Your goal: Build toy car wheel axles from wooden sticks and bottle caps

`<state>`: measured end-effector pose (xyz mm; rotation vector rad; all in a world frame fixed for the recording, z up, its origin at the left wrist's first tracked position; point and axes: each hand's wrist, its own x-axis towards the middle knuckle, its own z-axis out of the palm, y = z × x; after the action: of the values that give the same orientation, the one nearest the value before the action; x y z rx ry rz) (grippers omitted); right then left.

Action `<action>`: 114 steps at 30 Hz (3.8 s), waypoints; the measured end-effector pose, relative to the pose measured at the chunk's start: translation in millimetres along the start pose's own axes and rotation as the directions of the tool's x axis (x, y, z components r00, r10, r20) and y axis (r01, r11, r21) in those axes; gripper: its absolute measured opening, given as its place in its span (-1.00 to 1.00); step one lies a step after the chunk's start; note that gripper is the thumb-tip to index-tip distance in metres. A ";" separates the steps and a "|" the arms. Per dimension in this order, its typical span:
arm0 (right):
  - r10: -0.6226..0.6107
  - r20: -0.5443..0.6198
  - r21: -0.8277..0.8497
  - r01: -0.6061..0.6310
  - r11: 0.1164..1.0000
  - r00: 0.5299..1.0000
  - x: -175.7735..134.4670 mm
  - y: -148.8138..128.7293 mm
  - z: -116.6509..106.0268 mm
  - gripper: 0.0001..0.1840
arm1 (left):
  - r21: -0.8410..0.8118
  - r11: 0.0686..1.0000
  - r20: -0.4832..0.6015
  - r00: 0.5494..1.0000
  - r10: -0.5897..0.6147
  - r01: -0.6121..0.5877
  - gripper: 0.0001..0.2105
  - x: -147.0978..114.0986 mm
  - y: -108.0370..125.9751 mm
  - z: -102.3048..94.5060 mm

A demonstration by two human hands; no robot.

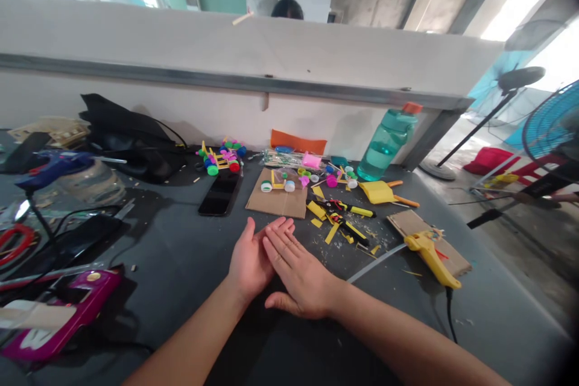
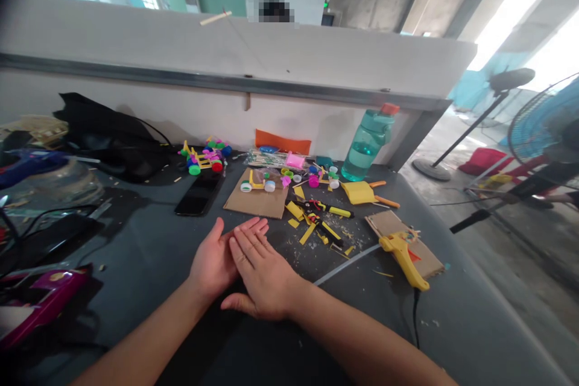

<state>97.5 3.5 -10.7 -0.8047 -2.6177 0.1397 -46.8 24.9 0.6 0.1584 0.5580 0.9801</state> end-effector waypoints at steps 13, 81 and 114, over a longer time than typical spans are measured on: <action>0.315 -0.167 0.050 -0.311 0.949 0.934 -1.5 26.0 4.5 -0.55 | -0.014 0.999 0.065 0.997 0.033 -0.033 -0.56 -0.4 -3.3 2.2; 0.273 -0.449 0.228 -0.187 0.956 0.851 -1.6 27.6 1.2 -0.77 | 0.517 0.843 0.036 0.987 0.154 -0.150 -0.70 -0.7 -18.4 -4.5; 0.275 -0.436 0.305 -0.147 0.941 0.857 -1.1 24.7 2.7 -0.75 | 0.545 0.821 0.072 0.985 0.157 -0.171 -0.72 1.2 -19.2 -8.2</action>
<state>110.1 23.5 -18.7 -0.9008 -1.9942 0.3030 -36.2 14.2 -13.9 0.7473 0.8074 0.9598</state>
